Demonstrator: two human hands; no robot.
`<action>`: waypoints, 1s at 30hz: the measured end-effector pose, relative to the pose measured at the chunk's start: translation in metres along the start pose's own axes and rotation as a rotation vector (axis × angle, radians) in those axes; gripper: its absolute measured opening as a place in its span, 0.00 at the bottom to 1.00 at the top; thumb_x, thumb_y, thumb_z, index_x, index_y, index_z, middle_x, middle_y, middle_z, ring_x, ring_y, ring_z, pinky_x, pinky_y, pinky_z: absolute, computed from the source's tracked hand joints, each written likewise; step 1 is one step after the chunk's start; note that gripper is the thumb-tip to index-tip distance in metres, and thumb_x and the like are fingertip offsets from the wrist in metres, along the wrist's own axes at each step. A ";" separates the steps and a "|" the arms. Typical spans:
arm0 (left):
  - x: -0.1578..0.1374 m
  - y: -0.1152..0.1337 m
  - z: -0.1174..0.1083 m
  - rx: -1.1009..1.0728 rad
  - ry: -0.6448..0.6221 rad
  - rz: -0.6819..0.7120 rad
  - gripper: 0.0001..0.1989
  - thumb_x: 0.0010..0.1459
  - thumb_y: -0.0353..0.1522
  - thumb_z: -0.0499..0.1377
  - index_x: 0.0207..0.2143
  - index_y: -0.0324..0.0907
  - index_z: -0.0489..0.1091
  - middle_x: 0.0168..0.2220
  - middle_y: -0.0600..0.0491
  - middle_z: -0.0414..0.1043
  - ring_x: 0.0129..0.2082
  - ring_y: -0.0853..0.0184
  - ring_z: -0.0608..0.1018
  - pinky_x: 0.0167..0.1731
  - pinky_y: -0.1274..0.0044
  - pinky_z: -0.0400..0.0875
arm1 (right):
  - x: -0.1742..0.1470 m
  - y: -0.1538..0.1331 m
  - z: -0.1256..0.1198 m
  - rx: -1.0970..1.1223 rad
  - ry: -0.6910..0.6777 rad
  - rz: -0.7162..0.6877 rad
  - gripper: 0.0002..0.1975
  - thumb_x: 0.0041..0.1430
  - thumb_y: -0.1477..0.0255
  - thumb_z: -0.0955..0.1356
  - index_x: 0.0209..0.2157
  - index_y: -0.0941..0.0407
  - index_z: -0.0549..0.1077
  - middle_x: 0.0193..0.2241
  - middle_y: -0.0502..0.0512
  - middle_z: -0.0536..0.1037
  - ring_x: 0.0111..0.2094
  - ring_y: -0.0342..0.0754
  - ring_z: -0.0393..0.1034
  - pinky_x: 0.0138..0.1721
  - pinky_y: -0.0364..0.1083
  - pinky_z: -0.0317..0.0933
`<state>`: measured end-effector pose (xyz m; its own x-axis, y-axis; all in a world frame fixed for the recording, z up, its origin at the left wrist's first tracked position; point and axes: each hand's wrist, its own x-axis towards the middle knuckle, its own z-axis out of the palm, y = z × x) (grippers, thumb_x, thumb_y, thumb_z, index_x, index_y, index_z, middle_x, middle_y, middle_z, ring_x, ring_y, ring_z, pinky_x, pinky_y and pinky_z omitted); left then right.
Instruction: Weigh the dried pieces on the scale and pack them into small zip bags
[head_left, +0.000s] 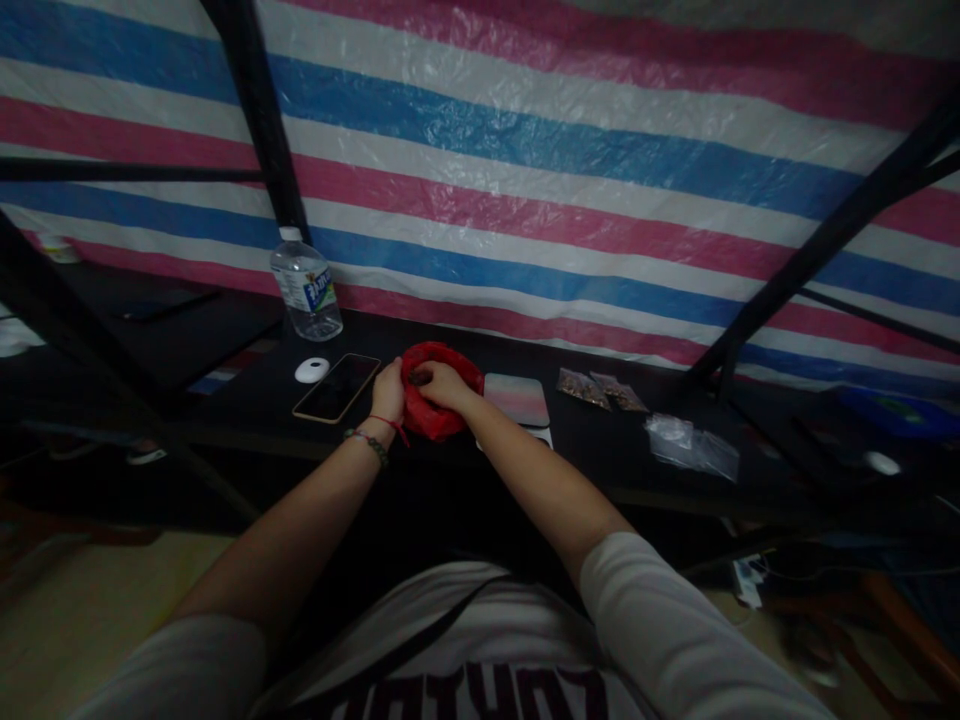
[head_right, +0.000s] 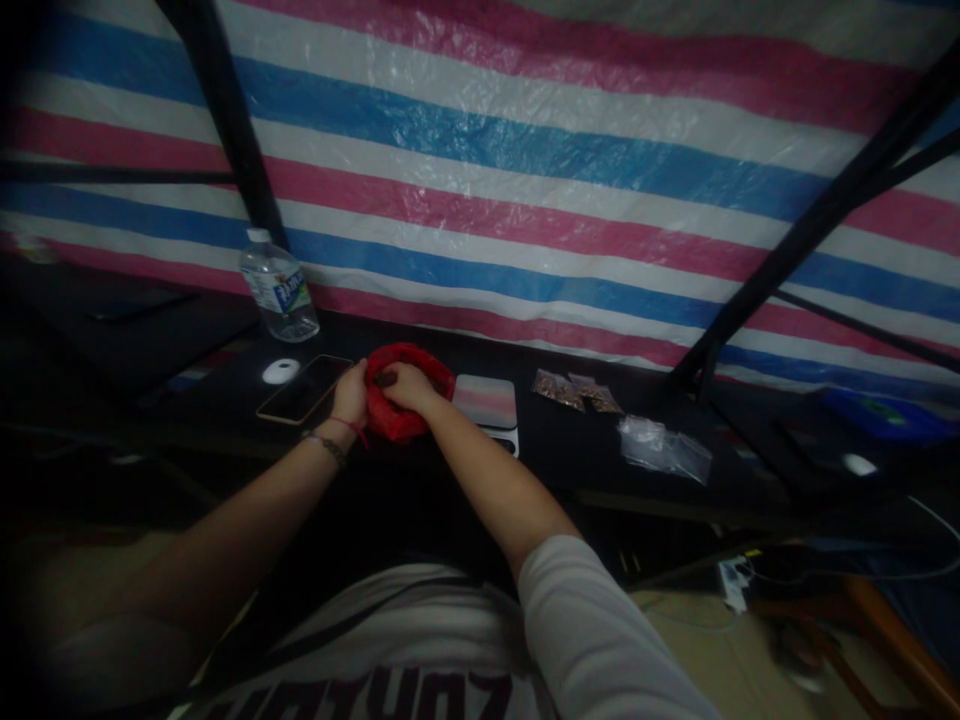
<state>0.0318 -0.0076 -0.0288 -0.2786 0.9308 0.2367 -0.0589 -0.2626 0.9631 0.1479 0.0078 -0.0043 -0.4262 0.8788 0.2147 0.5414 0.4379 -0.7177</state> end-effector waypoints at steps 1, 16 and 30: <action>0.001 -0.002 0.000 -0.050 0.028 -0.009 0.24 0.54 0.49 0.49 0.33 0.36 0.69 0.30 0.49 0.74 0.33 0.66 0.76 0.38 0.75 0.69 | 0.001 0.001 0.001 0.034 -0.007 -0.010 0.16 0.47 0.83 0.66 0.39 0.58 0.76 0.39 0.55 0.79 0.38 0.45 0.73 0.42 0.42 0.65; 0.002 -0.006 0.003 -0.510 0.118 -0.195 0.20 0.51 0.46 0.58 0.31 0.37 0.72 0.28 0.49 0.75 0.36 0.60 0.78 0.40 0.71 0.71 | -0.007 0.005 -0.011 0.182 0.102 0.003 0.16 0.43 0.81 0.71 0.38 0.56 0.74 0.37 0.51 0.78 0.37 0.44 0.73 0.44 0.45 0.65; 0.003 -0.011 0.000 -0.409 0.101 -0.134 0.24 0.51 0.50 0.57 0.32 0.37 0.73 0.29 0.49 0.76 0.37 0.59 0.77 0.41 0.70 0.70 | -0.020 0.007 -0.031 0.026 0.161 0.100 0.19 0.42 0.73 0.74 0.39 0.57 0.73 0.38 0.52 0.78 0.38 0.45 0.72 0.43 0.45 0.64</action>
<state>0.0318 -0.0023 -0.0385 -0.3335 0.9393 0.0802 -0.4696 -0.2393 0.8498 0.1827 -0.0012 0.0068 -0.2488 0.9375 0.2433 0.5556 0.3439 -0.7570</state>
